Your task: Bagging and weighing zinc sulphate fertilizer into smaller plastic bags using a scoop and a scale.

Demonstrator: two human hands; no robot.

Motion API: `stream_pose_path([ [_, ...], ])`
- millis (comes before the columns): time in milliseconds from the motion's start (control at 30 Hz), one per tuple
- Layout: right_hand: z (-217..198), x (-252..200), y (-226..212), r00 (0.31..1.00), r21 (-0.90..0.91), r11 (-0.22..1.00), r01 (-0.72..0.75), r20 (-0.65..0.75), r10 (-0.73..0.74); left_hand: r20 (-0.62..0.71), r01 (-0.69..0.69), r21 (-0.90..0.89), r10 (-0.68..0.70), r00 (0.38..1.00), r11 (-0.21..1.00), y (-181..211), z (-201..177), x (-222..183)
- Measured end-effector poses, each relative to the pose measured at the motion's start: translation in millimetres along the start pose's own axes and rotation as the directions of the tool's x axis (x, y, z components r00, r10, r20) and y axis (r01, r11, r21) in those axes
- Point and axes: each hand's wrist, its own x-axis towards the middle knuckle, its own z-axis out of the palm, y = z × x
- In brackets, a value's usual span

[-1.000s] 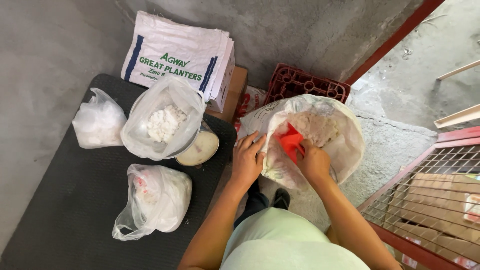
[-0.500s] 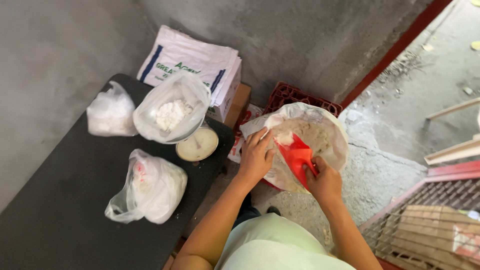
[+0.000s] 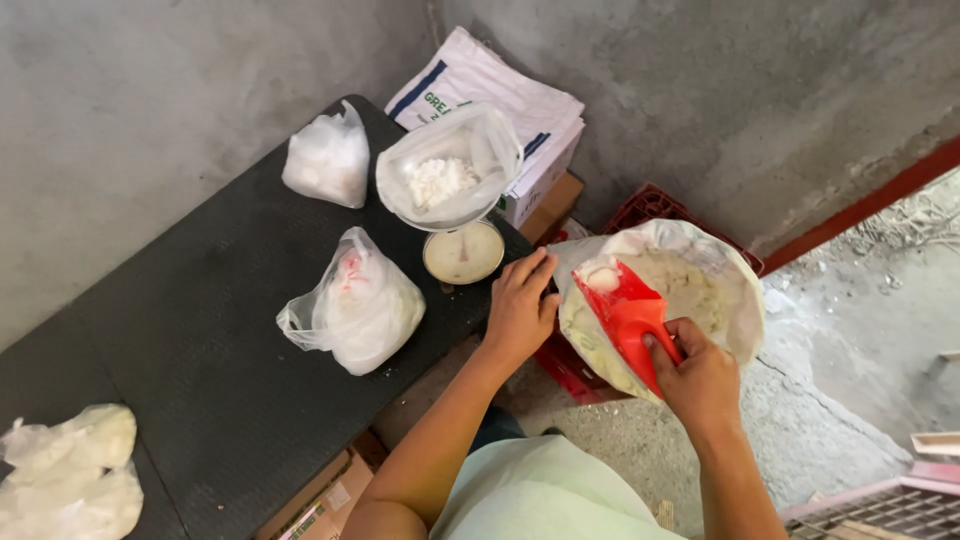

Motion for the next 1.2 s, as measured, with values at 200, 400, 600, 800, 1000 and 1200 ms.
stream_pose_path([
  [200, -2.8, 27.5, -34.1, 0.982, -0.01, 0.982, 0.189, 0.008, -0.189, -0.102, 0.049, 0.021, -0.046, 0.994, 0.999, -34.7, -30.1, 4.3],
  [400, 8.8, 76.8, -104.0, 0.901, -0.176, 0.886, 0.428, 0.007, -0.434, -0.194, 0.098, 0.035, -0.09, 0.977, 0.995, -74.3, -70.6, 7.6],
  [600, 69.9, 138.8, -179.3, 0.669, -0.379, 0.594, 0.71, 0.099, -0.737, -0.222, 0.132, 0.021, -0.124, 0.967, 0.991, -96.6, -97.8, -0.5],
  [800, 132.0, 176.1, -246.7, 0.546, -0.606, 0.258, 0.752, 0.354, -0.76, -0.214, 0.159, -0.051, -0.166, 0.963, 0.986, -109.6, -124.9, -0.3],
  [1000, 133.7, 161.4, -279.6, 0.573, -0.709, 0.073, 0.702, 0.5, -0.649, -0.213, 0.141, -0.074, -0.154, 0.965, 0.987, -120.6, -128.0, 6.1],
  [1200, 84.4, 156.4, -214.3, 0.616, -0.59, 0.447, 0.672, 0.11, -0.78, -0.143, 0.113, -0.099, -0.126, 0.982, 0.989, -112.9, -98.1, 6.8],
])
